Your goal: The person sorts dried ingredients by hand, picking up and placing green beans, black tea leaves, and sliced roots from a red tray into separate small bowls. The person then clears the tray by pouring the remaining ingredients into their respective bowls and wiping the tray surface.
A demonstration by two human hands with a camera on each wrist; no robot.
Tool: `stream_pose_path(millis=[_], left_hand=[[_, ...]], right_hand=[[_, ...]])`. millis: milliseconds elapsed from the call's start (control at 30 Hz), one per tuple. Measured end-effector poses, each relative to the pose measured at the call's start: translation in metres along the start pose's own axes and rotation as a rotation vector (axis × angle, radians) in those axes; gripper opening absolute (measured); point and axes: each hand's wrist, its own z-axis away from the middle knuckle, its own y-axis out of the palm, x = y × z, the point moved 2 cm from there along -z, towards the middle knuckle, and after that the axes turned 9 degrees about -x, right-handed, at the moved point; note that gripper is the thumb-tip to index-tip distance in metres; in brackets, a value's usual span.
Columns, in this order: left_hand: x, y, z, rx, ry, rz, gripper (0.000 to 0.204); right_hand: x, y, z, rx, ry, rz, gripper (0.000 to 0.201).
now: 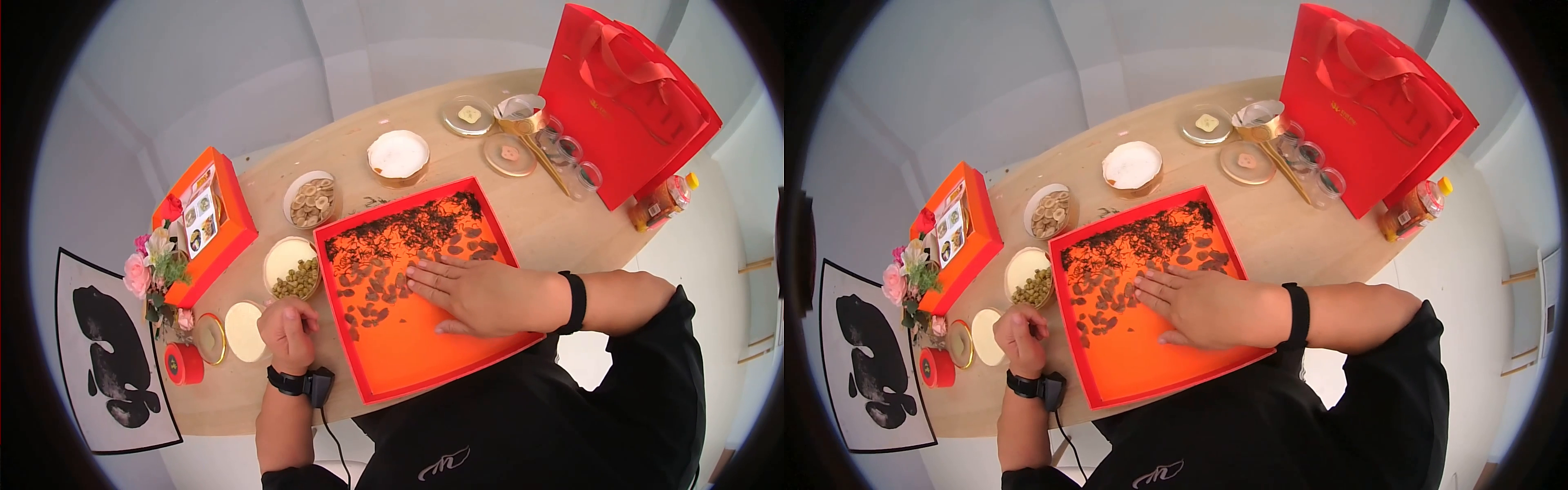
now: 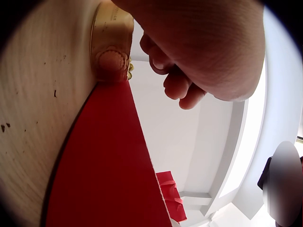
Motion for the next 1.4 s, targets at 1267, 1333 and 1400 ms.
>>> stream_pose_path(millis=[1267, 1333, 1400], left_hand=[[-0.012, 0.013, -0.043, 0.148, 0.183, -0.566, 0.051], [-0.008, 0.014, -0.045, 0.171, 0.178, -0.583, 0.043], [-0.008, 0.015, -0.048, 0.198, 0.188, -0.591, 0.041]], right_hand=[[-0.183, 0.000, 0.022, -1.014, 0.654, -1.090, 0.010], [-0.181, -0.001, 0.019, -0.997, 0.669, -1.063, 0.011], [-0.183, 0.001, 0.019, -0.983, 0.672, -1.056, 0.012]])
